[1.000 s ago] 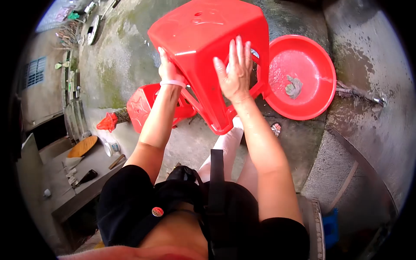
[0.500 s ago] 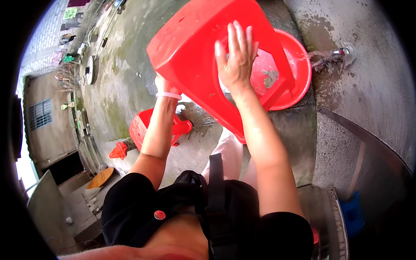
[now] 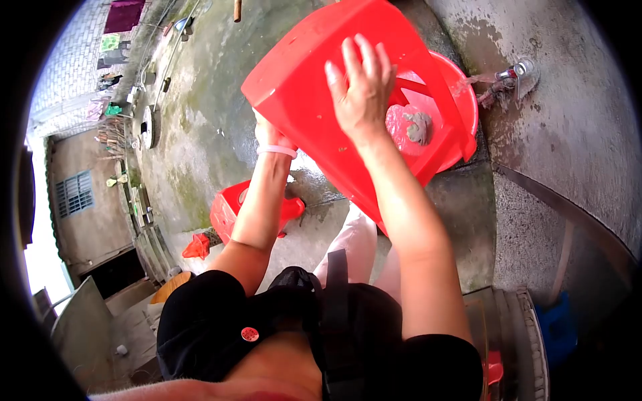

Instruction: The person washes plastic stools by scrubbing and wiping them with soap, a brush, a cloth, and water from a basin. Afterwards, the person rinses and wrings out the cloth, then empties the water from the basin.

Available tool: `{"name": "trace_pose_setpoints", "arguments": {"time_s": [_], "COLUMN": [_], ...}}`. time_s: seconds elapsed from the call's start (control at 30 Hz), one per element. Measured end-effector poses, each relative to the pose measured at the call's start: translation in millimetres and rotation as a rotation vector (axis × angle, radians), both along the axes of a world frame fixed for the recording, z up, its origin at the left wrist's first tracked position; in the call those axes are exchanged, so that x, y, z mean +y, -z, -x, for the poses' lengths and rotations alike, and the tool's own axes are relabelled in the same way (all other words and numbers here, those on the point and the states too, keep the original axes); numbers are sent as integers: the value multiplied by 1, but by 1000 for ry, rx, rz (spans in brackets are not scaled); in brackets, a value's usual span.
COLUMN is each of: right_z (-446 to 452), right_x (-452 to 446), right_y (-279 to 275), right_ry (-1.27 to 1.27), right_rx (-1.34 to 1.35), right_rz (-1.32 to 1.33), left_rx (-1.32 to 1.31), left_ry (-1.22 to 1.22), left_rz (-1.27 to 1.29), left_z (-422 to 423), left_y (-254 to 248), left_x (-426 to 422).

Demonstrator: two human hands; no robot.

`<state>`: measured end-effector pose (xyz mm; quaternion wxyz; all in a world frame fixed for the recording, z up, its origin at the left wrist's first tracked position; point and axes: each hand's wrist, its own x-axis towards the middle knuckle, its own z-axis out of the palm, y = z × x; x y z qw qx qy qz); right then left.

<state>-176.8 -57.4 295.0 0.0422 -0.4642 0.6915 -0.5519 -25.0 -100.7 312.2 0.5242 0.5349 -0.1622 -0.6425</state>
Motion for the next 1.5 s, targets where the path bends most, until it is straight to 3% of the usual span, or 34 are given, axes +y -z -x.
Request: {"name": "trace_pose_setpoints", "arguments": {"time_s": [0.23, 0.37, 0.5, 0.7, 0.8, 0.93, 1.07, 1.13, 1.27, 1.37, 1.5], "right_z": [8, -21, -1, -43, -32, -30, -84, -74, -33, -70, -64], "right_x": [-9, 5, -24, -14, -28, -60, -9, -13, -68, -41, -18], "right_y": [34, 44, 73, 66, 76, 91, 95, 107, 132, 143, 137], "right_ry": [73, -89, 40, -165, -152, -56, -221, -208, -140, -196, -210], "right_rx": [-31, 7, 22, -68, -8, -75, -240, -101, -222, -215, -60], "right_rz": [23, -4, -89, -62, -130, -290, -161, -240, -507, -256, -225], "left_rx": [-47, 11, -12, -41, 57, -116, -128, -61, -46, -57, -10], "left_ry": [-34, -85, -99, -101, -81, -199, -176, -178, -233, -233, -162], "left_rz": [-38, -3, -30, 33, 14, 11, 0, -43, -95, -99, -99], "left_z": [-10, -4, -16, -21, -39, -35, -44, -43, -41, -46, -45], "left_y": [35, 45, 72, 74, 104, 120, 132, 135, 144, 162, 175], "left_x": [-3, 5, 6, 6, 7, 5, 13, 15, 23, 28, 29]}}
